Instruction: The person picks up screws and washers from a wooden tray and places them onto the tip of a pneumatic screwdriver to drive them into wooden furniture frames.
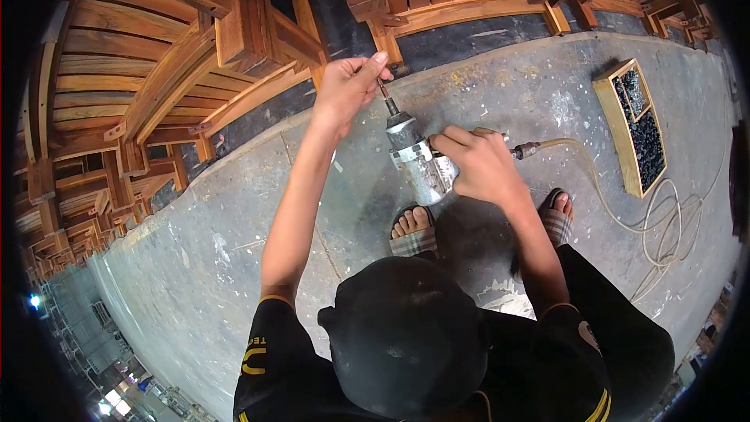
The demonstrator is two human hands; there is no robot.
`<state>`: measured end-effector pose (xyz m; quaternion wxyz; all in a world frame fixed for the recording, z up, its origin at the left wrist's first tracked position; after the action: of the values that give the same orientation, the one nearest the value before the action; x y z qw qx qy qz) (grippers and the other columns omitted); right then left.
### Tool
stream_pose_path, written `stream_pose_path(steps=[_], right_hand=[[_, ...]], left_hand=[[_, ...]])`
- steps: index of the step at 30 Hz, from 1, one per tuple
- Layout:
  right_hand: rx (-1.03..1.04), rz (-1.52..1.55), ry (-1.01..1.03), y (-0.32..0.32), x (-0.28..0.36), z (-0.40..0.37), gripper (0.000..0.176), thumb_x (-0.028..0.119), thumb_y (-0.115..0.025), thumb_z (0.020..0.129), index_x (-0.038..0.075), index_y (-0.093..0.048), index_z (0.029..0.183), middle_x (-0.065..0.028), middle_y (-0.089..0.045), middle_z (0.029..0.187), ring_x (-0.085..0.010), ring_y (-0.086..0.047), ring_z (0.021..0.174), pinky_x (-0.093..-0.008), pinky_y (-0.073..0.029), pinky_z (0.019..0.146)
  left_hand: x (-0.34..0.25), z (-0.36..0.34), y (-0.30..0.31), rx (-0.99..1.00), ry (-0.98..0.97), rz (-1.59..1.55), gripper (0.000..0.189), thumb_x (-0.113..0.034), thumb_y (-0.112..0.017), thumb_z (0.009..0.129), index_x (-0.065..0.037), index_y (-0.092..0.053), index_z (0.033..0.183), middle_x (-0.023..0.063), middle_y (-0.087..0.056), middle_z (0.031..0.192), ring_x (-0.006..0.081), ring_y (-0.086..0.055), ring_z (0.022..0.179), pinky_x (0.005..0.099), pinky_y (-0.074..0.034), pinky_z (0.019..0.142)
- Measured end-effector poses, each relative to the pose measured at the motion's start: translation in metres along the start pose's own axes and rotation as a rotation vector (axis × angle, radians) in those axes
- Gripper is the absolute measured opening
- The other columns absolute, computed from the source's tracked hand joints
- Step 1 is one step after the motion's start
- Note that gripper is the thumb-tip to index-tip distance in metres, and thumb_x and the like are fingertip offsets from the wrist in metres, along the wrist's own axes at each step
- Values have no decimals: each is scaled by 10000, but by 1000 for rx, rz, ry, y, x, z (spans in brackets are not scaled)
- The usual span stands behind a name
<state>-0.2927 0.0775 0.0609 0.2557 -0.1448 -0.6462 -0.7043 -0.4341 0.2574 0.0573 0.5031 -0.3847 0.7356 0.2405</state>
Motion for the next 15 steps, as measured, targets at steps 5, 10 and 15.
stream_pose_path(steps=[5,10,15], right_hand=[[-20,4,-46,-1,3,2,436,1,-644,571,111,-627,993,-56,-609,884,-312,-646,763,-410,-508,680],[-56,18,-105,2,5,5,427,-2,-639,566,106,-629,979,-58,-609,869,-341,-637,761,-427,-507,676],[-84,1,-118,9,6,8,422,9,-651,573,120,-615,978,-53,-597,844,-330,-644,743,-432,-504,663]], left_hand=[[-7,-5,-5,-63,-50,34,356,-339,-585,976,-17,-647,839,-95,-362,569,18,-287,477,202,-206,438],[-8,-14,-4,28,-52,-90,335,-311,-531,1005,1,-646,962,-85,-354,603,24,-297,485,203,-204,431],[36,-37,14,-86,176,-448,311,-274,-505,1010,11,-592,1099,-31,-440,667,67,-371,500,207,-268,426]])
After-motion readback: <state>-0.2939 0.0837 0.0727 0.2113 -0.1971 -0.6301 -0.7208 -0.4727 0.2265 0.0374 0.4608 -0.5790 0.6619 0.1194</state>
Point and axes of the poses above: each hand's wrist, its own z-axis towards the middle knuckle, its own y-axis out of the back of the hand, x = y × z, the point moved 3 cm from there along z, towards the middle knuckle
